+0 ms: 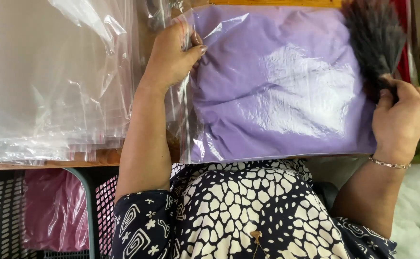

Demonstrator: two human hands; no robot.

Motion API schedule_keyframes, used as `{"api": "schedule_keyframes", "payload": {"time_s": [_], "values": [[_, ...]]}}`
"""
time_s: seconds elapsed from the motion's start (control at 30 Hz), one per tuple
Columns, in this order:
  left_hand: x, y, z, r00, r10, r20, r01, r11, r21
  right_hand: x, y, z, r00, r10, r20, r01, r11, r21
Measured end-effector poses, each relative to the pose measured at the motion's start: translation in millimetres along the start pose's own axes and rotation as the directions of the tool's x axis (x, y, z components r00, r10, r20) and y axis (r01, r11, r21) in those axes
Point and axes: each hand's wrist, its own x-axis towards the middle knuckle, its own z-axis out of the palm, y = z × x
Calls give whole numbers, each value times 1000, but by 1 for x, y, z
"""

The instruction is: A person is placing a purple pillow into a clear plastic bag, smoothing out the bag, and then using a brush to clean the exterior of the bag.

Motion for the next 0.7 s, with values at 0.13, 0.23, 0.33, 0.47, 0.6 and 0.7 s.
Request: {"api": "schedule_keyframes", "payload": {"time_s": [0.13,0.23,0.33,0.47,0.6,0.7], "values": [[1,1,-7,999,38,-31,-41,992,-122,6,-5,-1,998,57,12,-57,998,-12],[3,-6,-13,996,-48,-80,25,964,-264,12,-9,-3,1000,9,22,-11,997,82],[5,-14,-18,991,-45,-126,-5,928,-372,17,-8,-3,976,130,174,-155,978,141],[8,-19,-18,988,-46,-150,-27,893,-449,18,-3,5,968,145,205,-187,961,202],[7,-17,-16,985,-23,-171,-56,894,-445,22,-2,14,981,140,136,-169,957,234],[8,-19,-16,984,-43,-172,-40,893,-449,17,10,30,995,93,-26,-85,973,217]]}}
